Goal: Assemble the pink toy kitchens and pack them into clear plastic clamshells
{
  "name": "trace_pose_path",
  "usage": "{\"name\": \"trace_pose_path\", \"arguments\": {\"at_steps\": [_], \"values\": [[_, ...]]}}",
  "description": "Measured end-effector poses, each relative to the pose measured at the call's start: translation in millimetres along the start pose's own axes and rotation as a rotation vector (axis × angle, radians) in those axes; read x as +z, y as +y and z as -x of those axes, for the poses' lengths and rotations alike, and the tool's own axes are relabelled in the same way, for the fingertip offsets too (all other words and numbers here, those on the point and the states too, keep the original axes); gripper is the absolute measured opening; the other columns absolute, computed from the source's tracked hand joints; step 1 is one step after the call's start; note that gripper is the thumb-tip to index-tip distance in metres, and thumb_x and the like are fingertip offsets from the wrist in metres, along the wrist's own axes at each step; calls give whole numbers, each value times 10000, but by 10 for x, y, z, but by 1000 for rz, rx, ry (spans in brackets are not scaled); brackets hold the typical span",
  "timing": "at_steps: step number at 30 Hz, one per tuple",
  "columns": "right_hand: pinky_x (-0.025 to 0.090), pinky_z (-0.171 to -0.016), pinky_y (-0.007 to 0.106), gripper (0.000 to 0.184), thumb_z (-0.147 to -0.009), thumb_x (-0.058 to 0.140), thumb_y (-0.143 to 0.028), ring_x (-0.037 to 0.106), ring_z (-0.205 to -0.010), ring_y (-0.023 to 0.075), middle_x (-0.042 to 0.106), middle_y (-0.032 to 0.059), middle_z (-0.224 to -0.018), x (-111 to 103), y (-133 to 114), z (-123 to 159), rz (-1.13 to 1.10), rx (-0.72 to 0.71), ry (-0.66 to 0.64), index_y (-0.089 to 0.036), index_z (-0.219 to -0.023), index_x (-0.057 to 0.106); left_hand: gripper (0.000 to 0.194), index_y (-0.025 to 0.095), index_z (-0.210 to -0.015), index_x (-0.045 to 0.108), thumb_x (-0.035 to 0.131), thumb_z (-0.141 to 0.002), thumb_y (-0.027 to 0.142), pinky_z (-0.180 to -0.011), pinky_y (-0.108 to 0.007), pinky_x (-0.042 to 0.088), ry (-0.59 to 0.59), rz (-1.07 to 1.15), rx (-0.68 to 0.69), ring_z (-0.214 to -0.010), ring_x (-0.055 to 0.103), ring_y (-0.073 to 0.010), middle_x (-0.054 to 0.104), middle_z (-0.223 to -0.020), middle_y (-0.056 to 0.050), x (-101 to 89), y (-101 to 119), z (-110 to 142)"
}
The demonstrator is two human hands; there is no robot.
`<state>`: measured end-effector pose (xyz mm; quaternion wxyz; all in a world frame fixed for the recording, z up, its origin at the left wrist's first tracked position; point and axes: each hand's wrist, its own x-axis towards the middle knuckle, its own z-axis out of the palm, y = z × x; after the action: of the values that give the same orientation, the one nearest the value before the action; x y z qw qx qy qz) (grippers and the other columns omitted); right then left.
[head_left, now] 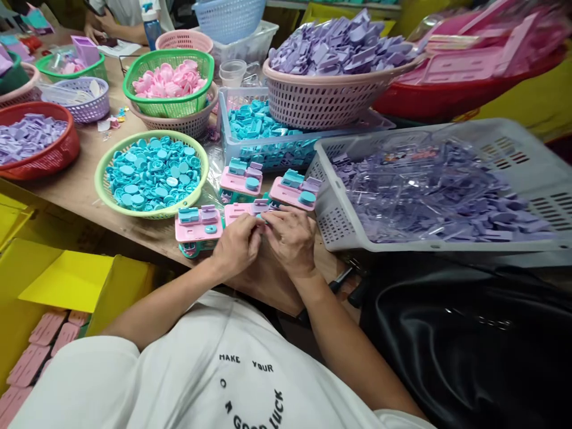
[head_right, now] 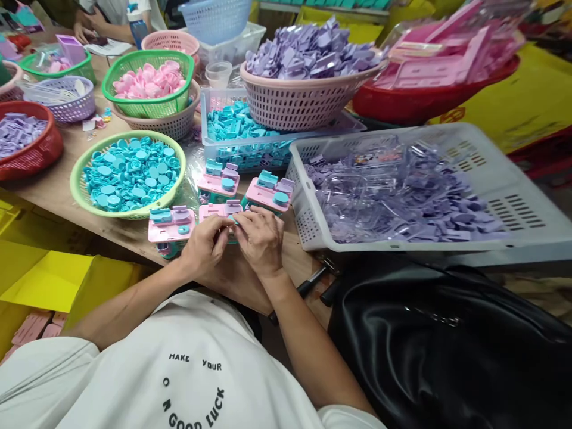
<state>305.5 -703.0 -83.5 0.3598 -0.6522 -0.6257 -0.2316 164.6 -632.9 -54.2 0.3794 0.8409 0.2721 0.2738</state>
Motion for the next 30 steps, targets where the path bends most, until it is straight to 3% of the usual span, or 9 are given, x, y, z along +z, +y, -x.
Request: {"name": "trace_pose_path", "arguments": {"at_steps": [4, 8, 11, 14, 17, 19, 23, 26, 30], "values": [[486, -961, 419, 227, -967, 601, -303, 614, -1088, 254, 722, 97, -1083, -183, -270, 64, -209, -59, 65, -204, -1156, 679, 350, 156, -1072, 608, 401, -1021, 434, -767, -259, 525, 99, 602, -322, -803, 612, -143, 635, -898, -48, 16, 160, 177], [543, -881, 389, 238, -943, 624, -202, 653, -987, 226, 731, 71, -1047, -247, -540, 47, -368, -126, 19, -257, -1166, 685, 523, 153, -1153, 599, 286, -1034, 555, -834, -268, 548, 162, 879, -548, -935, 647, -163, 639, -954, -77, -89, 235, 250], [562, -820, 380, 165, -961, 595, -219, 670, -895, 212, 735, 62, -957, -156, -628, -70, -457, 58, -5, -252, -1050, 730, 436, 155, -1133, 625, 425, -1007, 522, -843, -279, 567, 106, 896, -448, -1004, 661, -183, 669, -1048, -96, -271, 155, 317], [571, -652, 311, 213, -971, 586, -355, 664, -710, 167, 719, 42, -831, 10, -689, -193, -721, 360, -89, -213, -926, 738, 337, 142, -1098, 670, 621, -924, 427, -783, -255, 572, 154, 659, -276, -925, 674, -172, 700, -1050, -94, -470, 2, 421], [494, -443, 239, 334, -921, 624, -495, 586, -490, 124, 651, -4, -624, 175, -753, -263, -977, 627, -243, -179, -891, 727, 324, 122, -1085, 693, 628, -917, 391, -686, -229, 554, 244, 476, -234, -772, 662, -139, 718, -953, -84, -613, -134, 490], [491, -421, 232, 349, -899, 646, -513, 592, -477, 128, 646, -11, -600, 242, -779, -294, -1041, 663, -298, -172, -900, 726, 284, 125, -1043, 710, 613, -927, 365, -646, -218, 534, 268, 402, -193, -705, 642, -122, 718, -896, -68, -675, -204, 489], [603, -639, 286, 173, -929, 644, -345, 705, -757, 171, 744, 39, -880, 265, -741, -362, -887, 339, -206, -207, -960, 743, 194, 155, -963, 723, 568, -953, 272, -719, -257, 531, 356, 27, 86, -768, 642, -142, 715, -898, -70, -769, -351, 422], [608, -836, 339, 171, -961, 580, -213, 712, -932, 193, 756, 55, -971, 264, -666, -381, -684, 53, -184, -230, -1003, 745, 218, 173, -986, 714, 507, -984, 242, -820, -333, 528, 323, -288, 288, -889, 639, -188, 731, -959, -91, -797, -484, 400], [600, -894, 363, 212, -979, 540, -177, 710, -985, 199, 753, 77, -1035, 284, -597, -331, -575, -74, -225, -231, -1065, 726, 213, 196, -1052, 692, 490, -993, 230, -850, -361, 534, 290, -425, 370, -932, 650, -194, 742, -1055, -88, -741, -632, 438]]}}
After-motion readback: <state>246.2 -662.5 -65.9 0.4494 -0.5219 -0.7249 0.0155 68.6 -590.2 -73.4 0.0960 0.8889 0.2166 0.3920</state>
